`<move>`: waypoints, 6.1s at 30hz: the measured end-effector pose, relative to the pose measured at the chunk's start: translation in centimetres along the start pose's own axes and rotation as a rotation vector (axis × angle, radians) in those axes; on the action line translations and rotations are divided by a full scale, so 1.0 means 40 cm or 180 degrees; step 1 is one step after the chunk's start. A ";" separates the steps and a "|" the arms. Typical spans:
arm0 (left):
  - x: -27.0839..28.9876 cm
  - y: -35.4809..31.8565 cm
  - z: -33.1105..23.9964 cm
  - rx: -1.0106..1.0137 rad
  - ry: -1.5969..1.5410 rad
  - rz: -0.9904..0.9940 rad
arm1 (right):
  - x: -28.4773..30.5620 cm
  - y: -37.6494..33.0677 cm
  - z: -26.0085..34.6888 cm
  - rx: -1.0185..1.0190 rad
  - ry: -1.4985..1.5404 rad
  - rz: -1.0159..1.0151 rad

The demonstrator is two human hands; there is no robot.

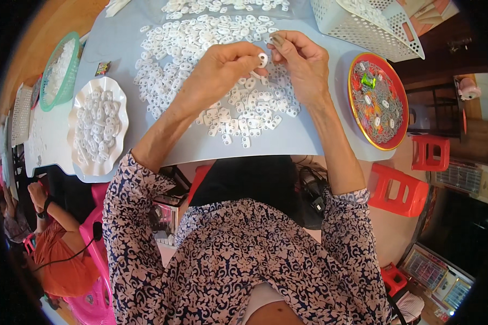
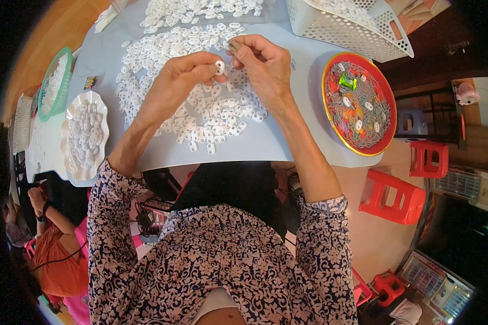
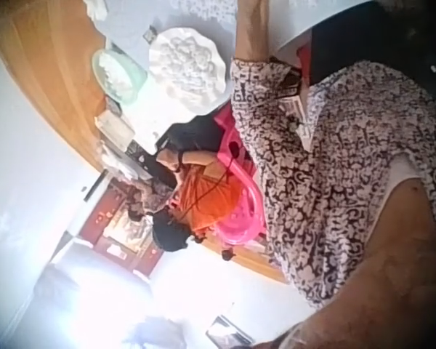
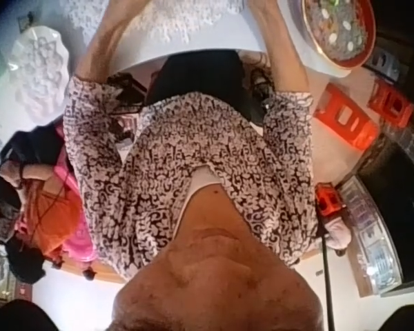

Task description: Assembling or inspecting small white plastic components by hand at a workbench.

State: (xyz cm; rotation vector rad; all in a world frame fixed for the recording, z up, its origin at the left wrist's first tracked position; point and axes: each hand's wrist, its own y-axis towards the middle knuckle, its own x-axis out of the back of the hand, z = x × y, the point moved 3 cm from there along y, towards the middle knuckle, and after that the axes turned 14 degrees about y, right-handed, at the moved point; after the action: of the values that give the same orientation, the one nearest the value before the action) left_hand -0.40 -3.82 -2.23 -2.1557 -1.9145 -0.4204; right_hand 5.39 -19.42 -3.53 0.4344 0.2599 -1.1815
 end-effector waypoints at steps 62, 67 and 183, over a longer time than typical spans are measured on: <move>0.046 0.030 0.022 -0.0616 0.0154 -0.0953 | -0.057 -0.020 -0.011 -0.0060 -0.0416 0.0537; 0.048 0.035 0.027 -0.0585 0.0247 -0.0801 | -0.062 -0.023 -0.005 -0.0030 -0.0512 0.0553; 0.023 0.010 0.019 -0.0682 0.0526 -0.0440 | -0.058 -0.017 0.019 0.0198 -0.0923 0.0761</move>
State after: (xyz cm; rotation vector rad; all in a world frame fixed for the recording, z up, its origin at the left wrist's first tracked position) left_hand 0.14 -2.74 -2.59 -2.0424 -2.0104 -0.8374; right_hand 3.90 -18.05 -2.04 0.3327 -0.0784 -1.0039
